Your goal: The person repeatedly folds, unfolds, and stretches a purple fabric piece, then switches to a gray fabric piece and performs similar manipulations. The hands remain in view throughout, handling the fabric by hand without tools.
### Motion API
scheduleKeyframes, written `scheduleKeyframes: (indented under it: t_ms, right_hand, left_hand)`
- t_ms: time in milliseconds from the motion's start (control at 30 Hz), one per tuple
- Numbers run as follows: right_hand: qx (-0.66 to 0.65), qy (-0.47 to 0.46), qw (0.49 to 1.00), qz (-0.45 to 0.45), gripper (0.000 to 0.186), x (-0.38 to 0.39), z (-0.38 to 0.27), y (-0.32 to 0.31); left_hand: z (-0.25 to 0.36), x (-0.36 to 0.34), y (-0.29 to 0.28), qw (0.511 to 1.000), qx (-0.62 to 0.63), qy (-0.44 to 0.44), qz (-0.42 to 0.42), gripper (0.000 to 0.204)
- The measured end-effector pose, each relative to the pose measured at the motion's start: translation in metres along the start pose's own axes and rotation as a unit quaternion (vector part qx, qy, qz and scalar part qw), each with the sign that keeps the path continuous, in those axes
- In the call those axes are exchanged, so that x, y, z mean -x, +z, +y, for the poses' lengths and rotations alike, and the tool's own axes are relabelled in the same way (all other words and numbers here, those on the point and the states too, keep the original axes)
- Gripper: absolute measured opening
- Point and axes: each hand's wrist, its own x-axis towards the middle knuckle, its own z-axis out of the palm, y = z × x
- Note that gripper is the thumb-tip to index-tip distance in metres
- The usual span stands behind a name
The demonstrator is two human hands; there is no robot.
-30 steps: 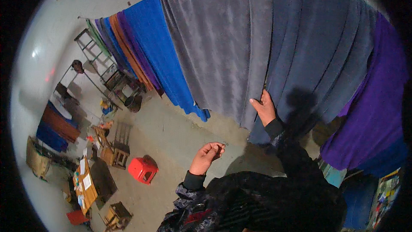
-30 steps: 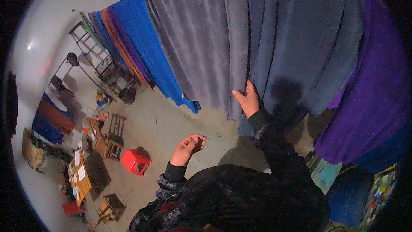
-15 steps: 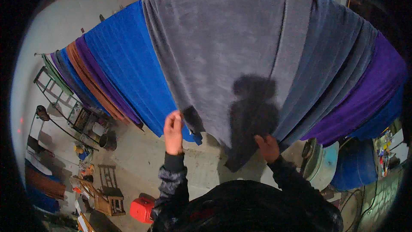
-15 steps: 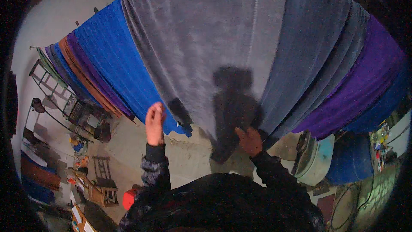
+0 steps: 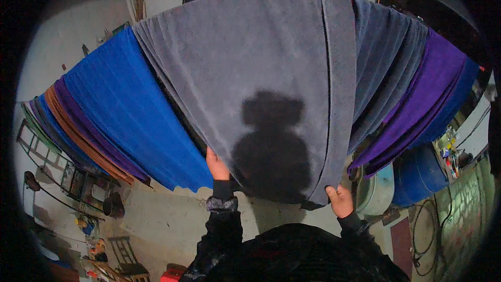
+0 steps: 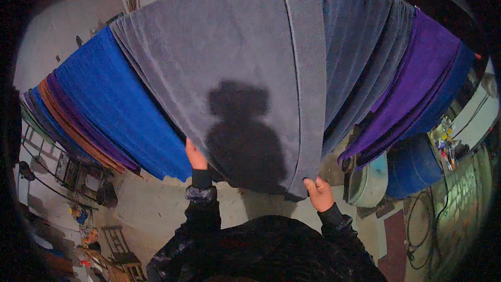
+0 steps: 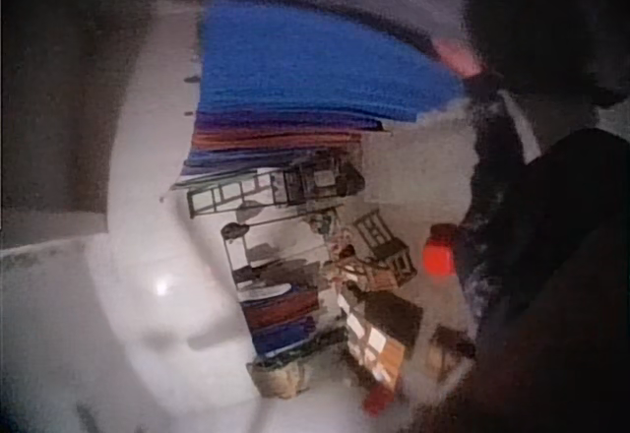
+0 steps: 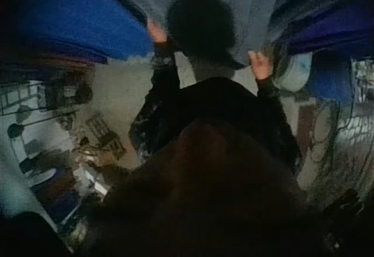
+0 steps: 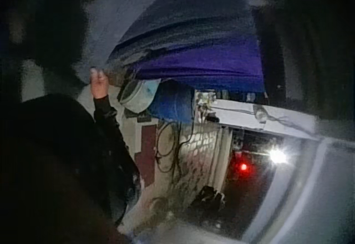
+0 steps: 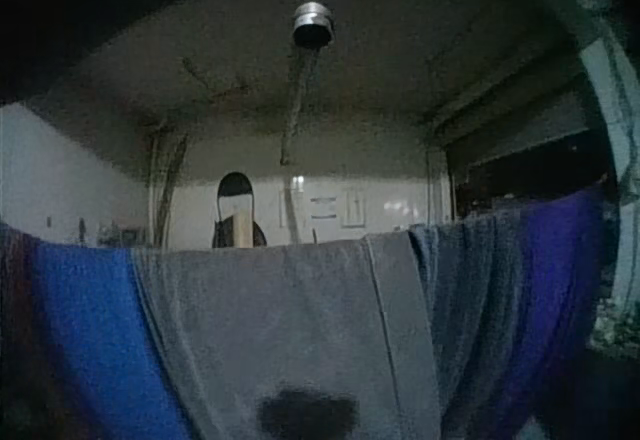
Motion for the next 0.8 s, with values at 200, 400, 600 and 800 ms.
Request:
scheduleKeyframes:
  t_ms: [200, 400, 600, 800]
  right_hand:
    - [-0.054, -0.033, 0.997, -0.04, 0.033, -0.022, 0.038, -0.003]
    - [0.005, 0.021, 0.994, -0.103, 0.029, -0.04, 0.078, 0.011]
    - [-0.025, -0.042, 0.991, -0.126, 0.044, -0.038, 0.076, 0.012]
    - [0.054, 0.081, 0.981, -0.169, 0.05, -0.036, 0.071, 0.012]
  left_hand:
    - [0.011, 0.044, -0.049, 0.971, -0.227, -0.038, 0.071, 0.04]
    - [0.011, 0.079, -0.102, 0.95, -0.284, -0.106, 0.068, 0.047]
    - [0.054, 0.13, -0.108, 0.974, -0.182, -0.125, 0.05, 0.044]
    - [0.075, 0.171, -0.106, 0.974, -0.119, -0.192, -0.01, 0.046]
